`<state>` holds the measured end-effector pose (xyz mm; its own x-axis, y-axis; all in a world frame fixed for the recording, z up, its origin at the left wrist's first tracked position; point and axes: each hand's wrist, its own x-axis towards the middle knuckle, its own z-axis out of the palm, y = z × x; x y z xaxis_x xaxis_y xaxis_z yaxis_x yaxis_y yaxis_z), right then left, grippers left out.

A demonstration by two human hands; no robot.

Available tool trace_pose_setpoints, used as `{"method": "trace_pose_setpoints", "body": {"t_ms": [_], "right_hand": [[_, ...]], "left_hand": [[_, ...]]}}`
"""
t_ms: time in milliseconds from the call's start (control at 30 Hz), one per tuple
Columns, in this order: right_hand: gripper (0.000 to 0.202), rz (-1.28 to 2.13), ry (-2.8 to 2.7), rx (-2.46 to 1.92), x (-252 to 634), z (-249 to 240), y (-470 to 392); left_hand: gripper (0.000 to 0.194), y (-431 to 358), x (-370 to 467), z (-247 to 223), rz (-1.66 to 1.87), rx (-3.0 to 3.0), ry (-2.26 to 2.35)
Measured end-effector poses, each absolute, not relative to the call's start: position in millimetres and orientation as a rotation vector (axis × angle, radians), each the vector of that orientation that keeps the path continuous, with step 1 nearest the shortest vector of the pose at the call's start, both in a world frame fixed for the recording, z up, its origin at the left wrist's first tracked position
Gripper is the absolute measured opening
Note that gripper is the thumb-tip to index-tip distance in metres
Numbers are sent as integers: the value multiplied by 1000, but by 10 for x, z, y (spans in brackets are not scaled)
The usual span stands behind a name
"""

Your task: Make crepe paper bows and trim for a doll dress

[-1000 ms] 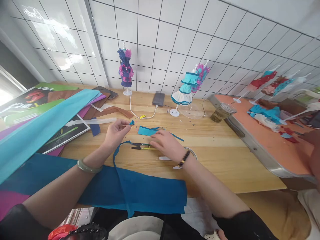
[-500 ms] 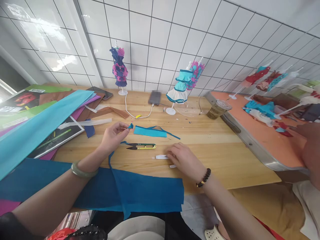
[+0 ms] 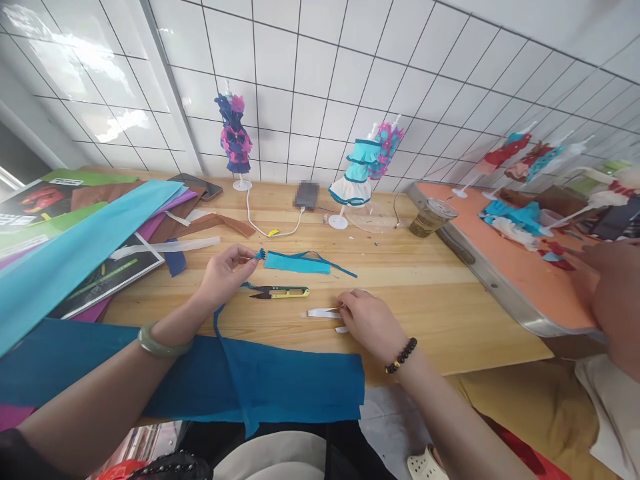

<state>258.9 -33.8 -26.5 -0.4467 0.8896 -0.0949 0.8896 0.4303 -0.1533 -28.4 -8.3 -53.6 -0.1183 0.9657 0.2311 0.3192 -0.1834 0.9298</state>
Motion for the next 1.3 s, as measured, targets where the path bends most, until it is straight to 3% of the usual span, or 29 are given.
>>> {"method": "trace_pose_setpoints", "body": {"t_ms": [133,333,467,800,1300], "right_hand": [[22,142,-2659,-1631,2558,-293,-354],[25,-423,-2591,-1430,2596,-309,-375],[18,-574,-2410,-1341,2726,-186,-339],[13,-492,-2262,-1178,2483,-75,-276],[15,-423,-2275,-1080,2026,-85,-82]], "left_hand": [[19,-85,-286,-533,1320,1522,1456],[16,-98,-288,-511,1298,1537,1472],[17,-107,-271,-513,1299,1537,1450],[14,-235,-203,-336,1127,1292,923],[16,-198,-238,-343,1127,1217,936]]}}
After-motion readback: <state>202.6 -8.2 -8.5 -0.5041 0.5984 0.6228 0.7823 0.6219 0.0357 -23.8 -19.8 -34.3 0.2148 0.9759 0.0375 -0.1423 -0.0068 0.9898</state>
